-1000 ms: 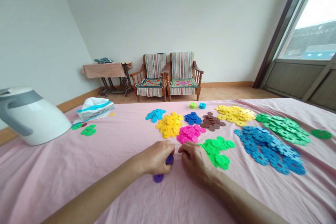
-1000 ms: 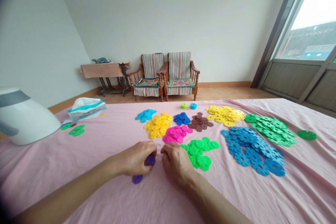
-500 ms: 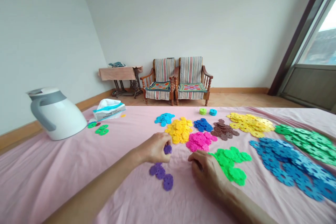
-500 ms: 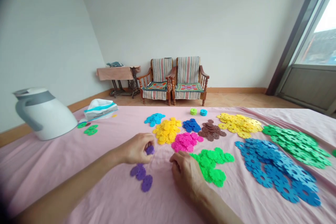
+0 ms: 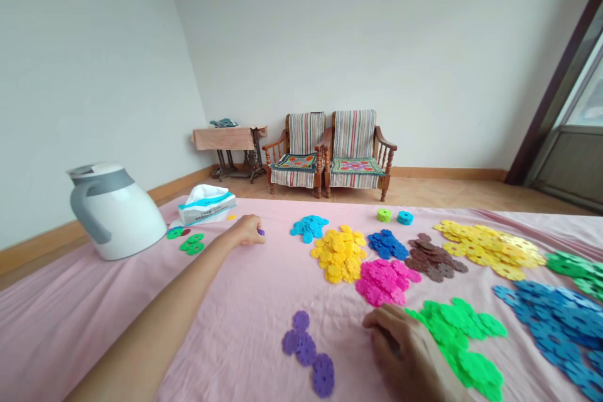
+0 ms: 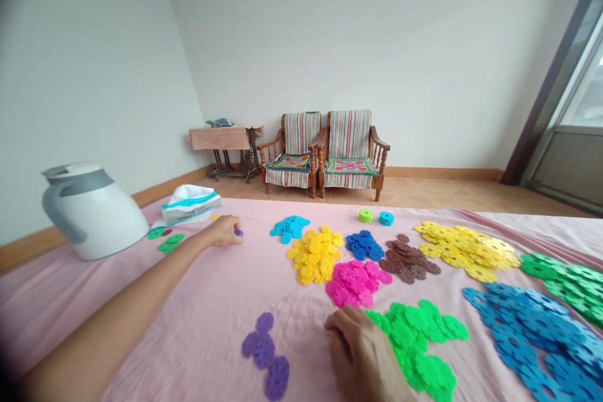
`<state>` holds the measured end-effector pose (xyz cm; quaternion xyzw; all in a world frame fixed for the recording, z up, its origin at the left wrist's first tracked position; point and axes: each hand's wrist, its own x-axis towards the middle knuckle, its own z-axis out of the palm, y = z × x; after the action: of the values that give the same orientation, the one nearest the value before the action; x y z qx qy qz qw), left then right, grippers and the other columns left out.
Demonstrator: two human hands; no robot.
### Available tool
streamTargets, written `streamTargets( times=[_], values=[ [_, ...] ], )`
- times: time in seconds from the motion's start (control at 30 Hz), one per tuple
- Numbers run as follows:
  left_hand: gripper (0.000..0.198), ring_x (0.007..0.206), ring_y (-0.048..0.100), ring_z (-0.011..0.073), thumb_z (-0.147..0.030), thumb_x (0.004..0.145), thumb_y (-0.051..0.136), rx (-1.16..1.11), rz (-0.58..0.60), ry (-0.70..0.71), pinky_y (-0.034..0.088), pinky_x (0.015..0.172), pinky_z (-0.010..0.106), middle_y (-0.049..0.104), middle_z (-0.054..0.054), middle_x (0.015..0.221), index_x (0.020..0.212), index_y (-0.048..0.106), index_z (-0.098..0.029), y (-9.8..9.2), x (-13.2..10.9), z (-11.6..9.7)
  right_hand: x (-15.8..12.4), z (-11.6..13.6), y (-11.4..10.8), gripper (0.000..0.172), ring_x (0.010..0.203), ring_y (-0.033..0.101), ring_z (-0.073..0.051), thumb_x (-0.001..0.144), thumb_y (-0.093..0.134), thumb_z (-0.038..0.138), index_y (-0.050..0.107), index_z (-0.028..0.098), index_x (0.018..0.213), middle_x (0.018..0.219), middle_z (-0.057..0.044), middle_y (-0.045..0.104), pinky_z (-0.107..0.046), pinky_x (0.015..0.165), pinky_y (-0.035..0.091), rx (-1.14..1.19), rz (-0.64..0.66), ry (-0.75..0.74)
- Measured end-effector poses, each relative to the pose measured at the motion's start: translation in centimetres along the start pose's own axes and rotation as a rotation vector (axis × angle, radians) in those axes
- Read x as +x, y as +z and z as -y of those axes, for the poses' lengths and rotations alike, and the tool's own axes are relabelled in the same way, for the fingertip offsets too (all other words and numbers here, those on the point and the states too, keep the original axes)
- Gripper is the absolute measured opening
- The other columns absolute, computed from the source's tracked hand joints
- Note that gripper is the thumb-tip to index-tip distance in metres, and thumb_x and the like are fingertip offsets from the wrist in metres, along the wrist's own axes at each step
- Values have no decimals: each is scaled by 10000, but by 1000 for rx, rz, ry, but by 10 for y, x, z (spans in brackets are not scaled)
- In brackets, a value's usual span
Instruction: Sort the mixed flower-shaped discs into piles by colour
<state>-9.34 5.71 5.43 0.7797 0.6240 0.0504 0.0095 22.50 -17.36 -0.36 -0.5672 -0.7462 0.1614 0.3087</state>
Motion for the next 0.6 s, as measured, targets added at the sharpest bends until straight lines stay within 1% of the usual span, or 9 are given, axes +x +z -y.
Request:
streamTargets(
  times=[0.1, 0.27, 0.6],
  values=[
    [135, 729, 615, 175, -232, 527, 643, 11, 6, -16, 406, 588, 205, 690, 14, 744, 649, 647, -174, 4, 4, 4, 0, -2, 3, 234, 708, 578, -158, 813, 382, 209, 612, 215, 772, 765, -35, 630, -255, 651, 412, 3, -1, -10],
    [165, 734, 612, 183, -249, 522, 648, 30, 12, 22, 411, 593, 214, 688, 26, 784, 669, 646, -174, 10, 4, 1, 0, 0, 2, 238, 702, 580, -158, 818, 383, 222, 615, 223, 767, 754, -34, 630, -249, 641, 419, -3, -12, -5],
    [181, 742, 604, 188, -260, 527, 645, 37, 23, 112, 413, 601, 222, 674, 28, 793, 689, 642, -178, 11, -1, -26, 0, 1, 1, 245, 710, 578, -165, 816, 377, 230, 618, 220, 774, 761, -37, 635, -263, 645, 412, 10, -6, 2]
  ],
)
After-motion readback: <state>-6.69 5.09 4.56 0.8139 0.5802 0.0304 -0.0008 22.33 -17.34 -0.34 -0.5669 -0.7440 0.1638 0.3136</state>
